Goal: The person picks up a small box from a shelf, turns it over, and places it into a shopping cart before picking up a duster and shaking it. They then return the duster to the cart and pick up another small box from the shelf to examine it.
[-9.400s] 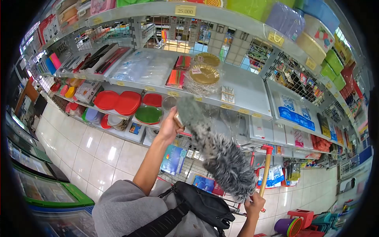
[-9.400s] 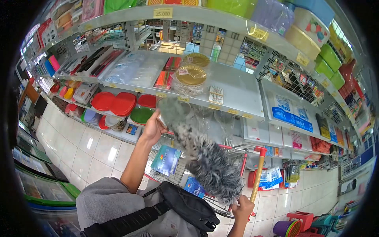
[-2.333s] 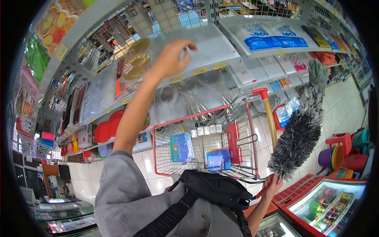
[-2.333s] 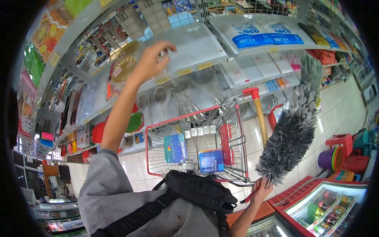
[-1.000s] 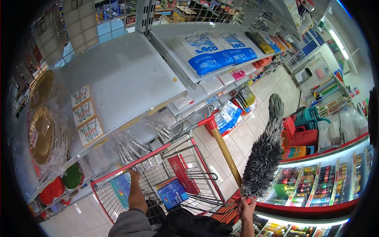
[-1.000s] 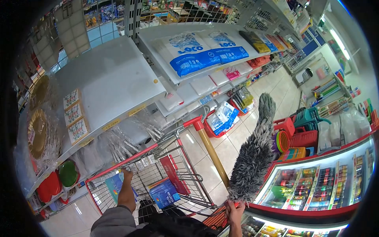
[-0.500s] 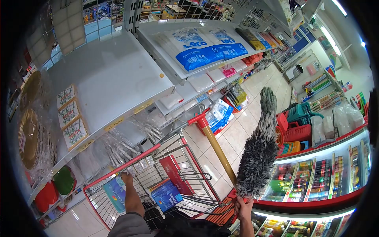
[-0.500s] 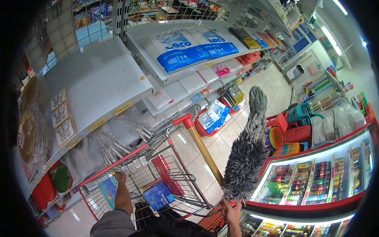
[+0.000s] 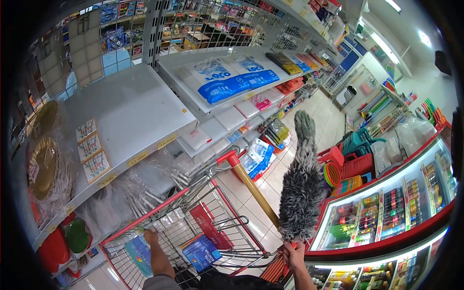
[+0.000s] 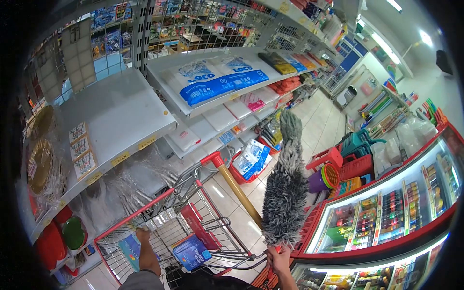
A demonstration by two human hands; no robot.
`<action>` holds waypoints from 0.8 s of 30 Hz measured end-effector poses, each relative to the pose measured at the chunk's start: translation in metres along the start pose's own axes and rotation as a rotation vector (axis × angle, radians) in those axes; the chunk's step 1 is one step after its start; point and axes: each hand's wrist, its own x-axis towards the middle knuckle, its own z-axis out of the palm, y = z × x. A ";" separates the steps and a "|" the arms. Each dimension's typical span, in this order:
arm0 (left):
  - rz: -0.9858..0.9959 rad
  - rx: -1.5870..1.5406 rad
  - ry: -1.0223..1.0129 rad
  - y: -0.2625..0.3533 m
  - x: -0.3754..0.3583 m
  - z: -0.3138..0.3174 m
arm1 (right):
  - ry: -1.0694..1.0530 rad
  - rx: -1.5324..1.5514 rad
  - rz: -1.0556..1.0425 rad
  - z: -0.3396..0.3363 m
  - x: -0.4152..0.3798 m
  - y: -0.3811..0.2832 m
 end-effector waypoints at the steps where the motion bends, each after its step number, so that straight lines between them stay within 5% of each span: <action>1: -0.154 -0.026 -0.025 0.008 0.002 0.001 | -0.005 0.001 -0.001 0.003 0.000 -0.001; 2: -0.310 -0.048 -0.052 0.014 0.003 0.000 | -0.010 0.002 0.002 0.003 -0.002 -0.002; 13: -0.216 0.276 -0.452 0.042 0.009 0.001 | -0.076 0.036 -0.019 -0.002 -0.001 0.002; 18: -0.191 0.271 -0.362 0.027 -0.004 0.011 | -0.059 0.042 -0.023 0.000 -0.001 0.001; 20: 0.020 0.300 -0.295 0.012 -0.009 0.010 | -0.055 0.053 -0.020 0.000 -0.001 0.002; 24: 0.008 -0.045 -0.091 -0.009 -0.015 0.026 | -0.042 0.030 -0.032 0.000 -0.001 0.005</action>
